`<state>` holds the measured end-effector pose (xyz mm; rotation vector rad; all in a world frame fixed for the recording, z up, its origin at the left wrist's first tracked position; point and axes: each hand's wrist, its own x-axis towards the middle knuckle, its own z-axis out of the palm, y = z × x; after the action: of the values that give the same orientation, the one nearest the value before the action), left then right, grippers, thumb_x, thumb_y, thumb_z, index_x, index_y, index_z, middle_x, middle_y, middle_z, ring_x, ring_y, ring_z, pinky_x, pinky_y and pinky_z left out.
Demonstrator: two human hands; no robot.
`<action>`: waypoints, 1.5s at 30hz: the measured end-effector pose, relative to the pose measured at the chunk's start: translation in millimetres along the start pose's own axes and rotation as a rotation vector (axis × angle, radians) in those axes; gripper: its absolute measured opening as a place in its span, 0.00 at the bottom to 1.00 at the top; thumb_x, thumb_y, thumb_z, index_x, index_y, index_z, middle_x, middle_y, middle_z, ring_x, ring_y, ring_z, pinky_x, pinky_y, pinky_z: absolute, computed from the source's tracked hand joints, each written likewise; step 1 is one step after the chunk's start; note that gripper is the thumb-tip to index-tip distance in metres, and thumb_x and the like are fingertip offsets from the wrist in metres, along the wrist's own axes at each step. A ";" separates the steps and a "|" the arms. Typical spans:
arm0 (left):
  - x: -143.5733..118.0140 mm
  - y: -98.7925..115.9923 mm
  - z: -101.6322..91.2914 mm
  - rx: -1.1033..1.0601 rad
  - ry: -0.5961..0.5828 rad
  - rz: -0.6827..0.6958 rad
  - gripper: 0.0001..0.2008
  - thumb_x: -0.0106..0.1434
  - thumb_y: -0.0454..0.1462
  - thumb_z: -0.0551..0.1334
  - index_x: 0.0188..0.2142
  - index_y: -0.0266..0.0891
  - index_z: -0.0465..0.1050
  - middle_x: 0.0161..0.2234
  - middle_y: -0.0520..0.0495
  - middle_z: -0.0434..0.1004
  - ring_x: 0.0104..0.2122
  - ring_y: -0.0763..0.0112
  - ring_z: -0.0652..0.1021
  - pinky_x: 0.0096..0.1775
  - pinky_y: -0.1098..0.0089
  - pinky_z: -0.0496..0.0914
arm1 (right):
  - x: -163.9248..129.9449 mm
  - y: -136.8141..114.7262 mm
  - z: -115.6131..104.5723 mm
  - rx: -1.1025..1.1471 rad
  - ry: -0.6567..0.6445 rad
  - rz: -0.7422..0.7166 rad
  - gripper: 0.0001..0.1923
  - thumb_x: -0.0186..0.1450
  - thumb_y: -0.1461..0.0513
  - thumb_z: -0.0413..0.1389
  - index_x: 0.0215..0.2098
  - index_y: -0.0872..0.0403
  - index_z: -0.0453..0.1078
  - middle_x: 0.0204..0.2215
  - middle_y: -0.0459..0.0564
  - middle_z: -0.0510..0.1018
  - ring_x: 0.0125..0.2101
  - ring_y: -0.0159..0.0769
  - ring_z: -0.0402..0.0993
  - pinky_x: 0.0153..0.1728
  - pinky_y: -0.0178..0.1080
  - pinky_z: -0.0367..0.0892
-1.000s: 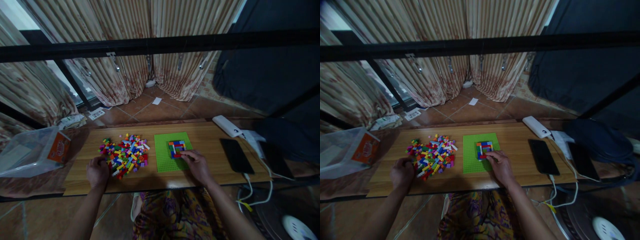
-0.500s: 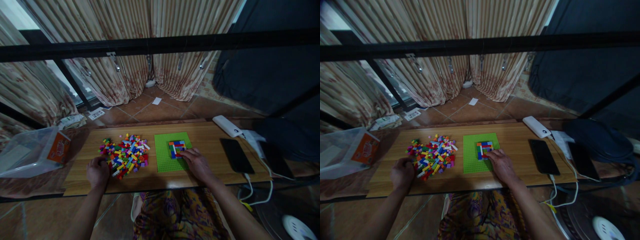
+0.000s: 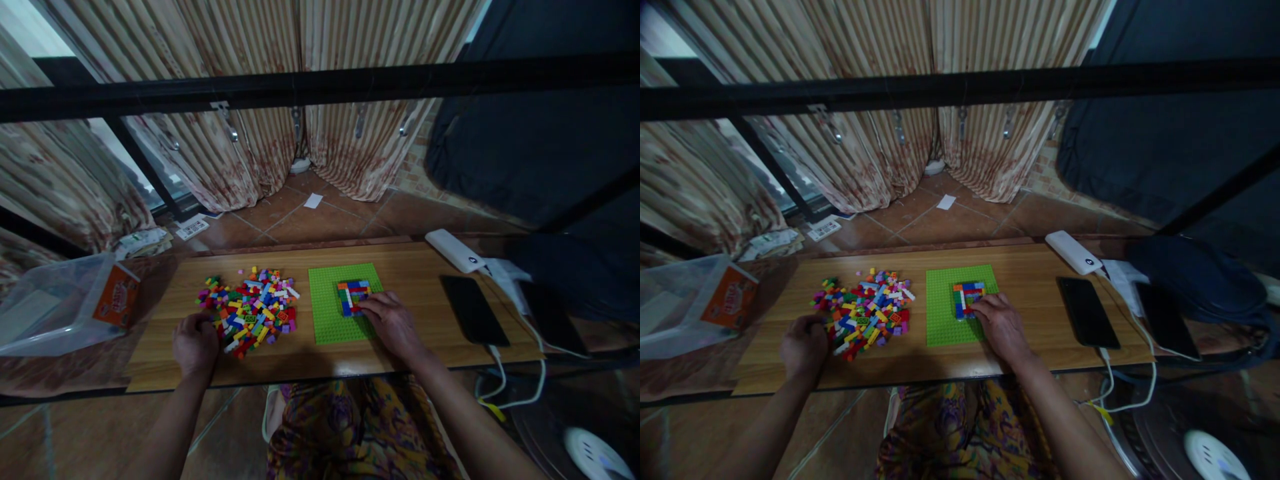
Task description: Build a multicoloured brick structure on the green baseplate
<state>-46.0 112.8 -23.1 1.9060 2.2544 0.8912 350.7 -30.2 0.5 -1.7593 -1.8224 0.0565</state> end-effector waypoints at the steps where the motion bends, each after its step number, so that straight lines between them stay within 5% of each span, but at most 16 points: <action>1: 0.0 -0.2 0.0 0.000 -0.003 -0.001 0.11 0.56 0.35 0.53 0.32 0.38 0.74 0.34 0.42 0.76 0.35 0.59 0.73 0.38 0.63 0.67 | 0.2 -0.2 0.0 0.003 0.002 0.001 0.11 0.67 0.61 0.53 0.41 0.47 0.78 0.38 0.50 0.80 0.40 0.41 0.70 0.42 0.44 0.67; 45: -2.3 0.7 1.2 -0.008 0.015 0.009 0.10 0.56 0.33 0.54 0.31 0.39 0.74 0.33 0.44 0.75 0.36 0.60 0.74 0.40 0.63 0.68 | -2.3 5.1 -3.9 0.054 -0.039 -0.086 0.08 0.66 0.62 0.55 0.38 0.49 0.78 0.34 0.50 0.79 0.37 0.38 0.70 0.39 0.41 0.66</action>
<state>-44.3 111.2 -24.5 1.9134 2.2487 0.9174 356.9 -33.1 0.6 -1.6516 -1.9042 0.1056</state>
